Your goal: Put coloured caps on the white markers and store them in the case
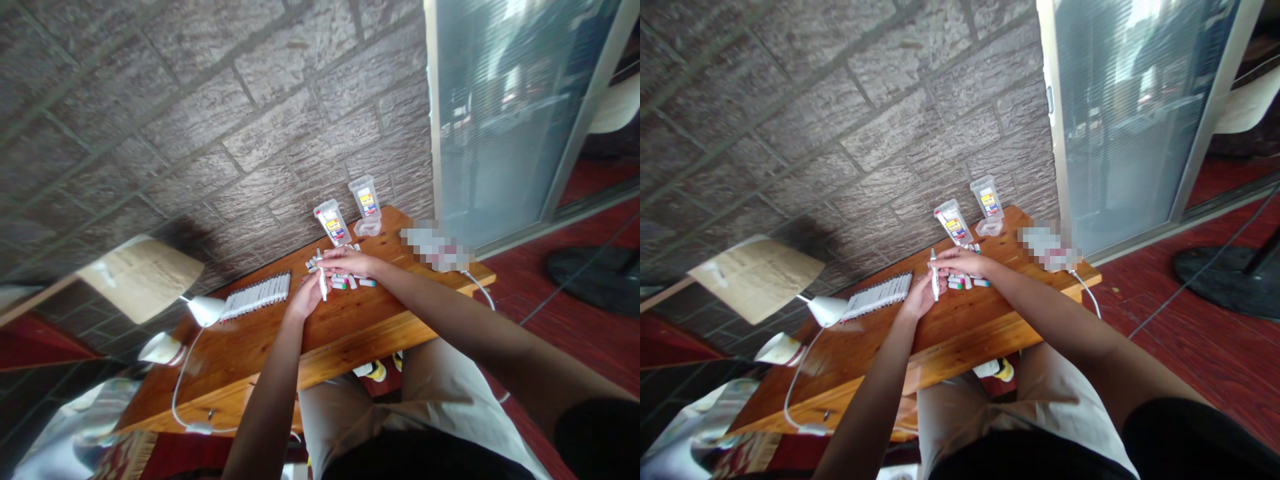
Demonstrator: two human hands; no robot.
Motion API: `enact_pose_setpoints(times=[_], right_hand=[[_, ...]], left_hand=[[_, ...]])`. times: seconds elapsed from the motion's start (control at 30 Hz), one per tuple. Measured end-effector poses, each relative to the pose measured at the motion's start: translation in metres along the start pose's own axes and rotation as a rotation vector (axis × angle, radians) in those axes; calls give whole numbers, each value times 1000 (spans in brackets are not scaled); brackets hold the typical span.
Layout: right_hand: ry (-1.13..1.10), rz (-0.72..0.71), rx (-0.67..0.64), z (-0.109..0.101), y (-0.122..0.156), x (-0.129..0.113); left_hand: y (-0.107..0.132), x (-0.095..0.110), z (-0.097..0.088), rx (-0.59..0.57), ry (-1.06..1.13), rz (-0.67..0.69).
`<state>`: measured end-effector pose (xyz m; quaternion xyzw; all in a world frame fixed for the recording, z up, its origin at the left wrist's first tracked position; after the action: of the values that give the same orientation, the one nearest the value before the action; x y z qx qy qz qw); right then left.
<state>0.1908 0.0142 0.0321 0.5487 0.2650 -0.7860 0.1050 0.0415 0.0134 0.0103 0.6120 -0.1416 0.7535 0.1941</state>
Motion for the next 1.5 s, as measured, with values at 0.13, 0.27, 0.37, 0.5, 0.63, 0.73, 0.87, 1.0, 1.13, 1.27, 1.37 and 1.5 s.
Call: enact_pose_setpoints(times=[0.13,0.27,0.37,0.5,0.63,0.73,0.87,1.0,1.13,1.27,1.37,1.5], right_hand=[[12,25,24,3,2,-2],[-22,26,54,4,4,-7],[-25,38,69,2,4,-7],[31,23,60,0,3,-3],[80,-4,49,-1,3,-3],[113,-28,40,-3,3,-3],[111,-28,24,-3,2,0],[53,14,27,-2,1,3],[67,11,71,0,3,-3],[73,1,96,2,7,-11],[84,2,101,5,9,-15],[124,-12,103,7,10,-17]], left_hand=[[-1,-1,-1,-20,-6,37],[-1,0,-1,-17,4,44],[0,0,-1,3,27,29],[0,0,-1,30,36,16],[-1,-1,-1,27,26,11],[-1,-1,-1,23,21,12],[-2,-1,-1,10,18,14],[0,0,0,-7,-2,14],[1,1,1,10,-14,2],[2,2,2,29,-7,-3],[1,2,2,34,23,-1],[2,1,3,41,41,-6]])
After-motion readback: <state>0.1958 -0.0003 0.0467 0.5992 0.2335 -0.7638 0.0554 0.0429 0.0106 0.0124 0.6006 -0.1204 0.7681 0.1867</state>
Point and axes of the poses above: each hand's wrist, its own y-axis away from the middle knuckle, its own z-axis out of the palm, x = y × z, the point moved 3 cm from there along -y, towards the middle knuckle, and after that the axes turned 4 degrees about -y, right-handed, at the moved point
